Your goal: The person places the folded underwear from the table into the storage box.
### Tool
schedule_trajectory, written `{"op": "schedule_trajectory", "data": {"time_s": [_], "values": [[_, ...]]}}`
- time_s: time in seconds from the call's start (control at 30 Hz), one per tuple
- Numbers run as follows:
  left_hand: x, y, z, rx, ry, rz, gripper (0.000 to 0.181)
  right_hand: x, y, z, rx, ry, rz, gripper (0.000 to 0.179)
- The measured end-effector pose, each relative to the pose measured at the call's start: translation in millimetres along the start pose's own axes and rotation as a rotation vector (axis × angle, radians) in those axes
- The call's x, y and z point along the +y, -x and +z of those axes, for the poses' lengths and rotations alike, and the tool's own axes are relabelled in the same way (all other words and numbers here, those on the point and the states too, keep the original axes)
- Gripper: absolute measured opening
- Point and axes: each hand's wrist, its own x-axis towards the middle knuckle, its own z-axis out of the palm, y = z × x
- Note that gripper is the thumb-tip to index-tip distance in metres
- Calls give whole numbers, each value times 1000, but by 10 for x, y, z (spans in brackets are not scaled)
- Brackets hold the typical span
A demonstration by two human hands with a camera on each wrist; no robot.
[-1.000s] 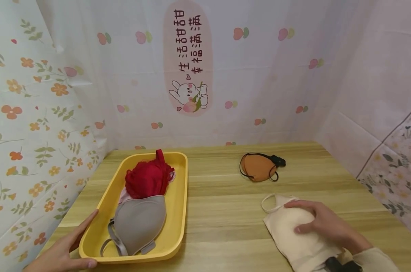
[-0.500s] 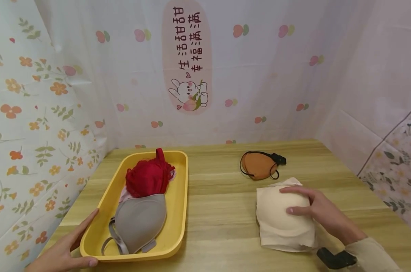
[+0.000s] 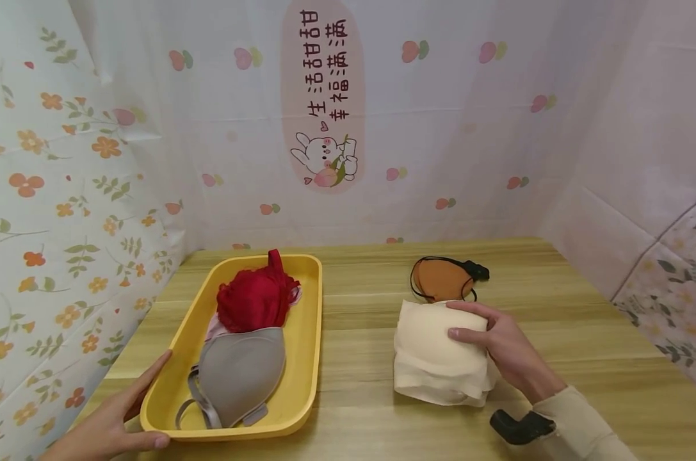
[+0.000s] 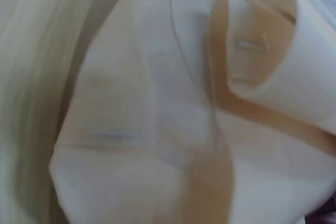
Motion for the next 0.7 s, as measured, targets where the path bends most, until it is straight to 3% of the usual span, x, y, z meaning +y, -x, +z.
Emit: {"op": "schedule_trajectory", "data": {"time_s": [0.1, 0.5, 0.7], "values": [[4, -2, 4, 8, 1, 2, 109, -42, -38, 80, 9, -6, -8, 51], [61, -14, -28, -12, -1, -56, 109, -234, -193, 332, -80, 3, -86, 57], [69, -8, -4, -3, 27, -35, 110, -373, -289, 505, -159, -22, -134, 68]]}}
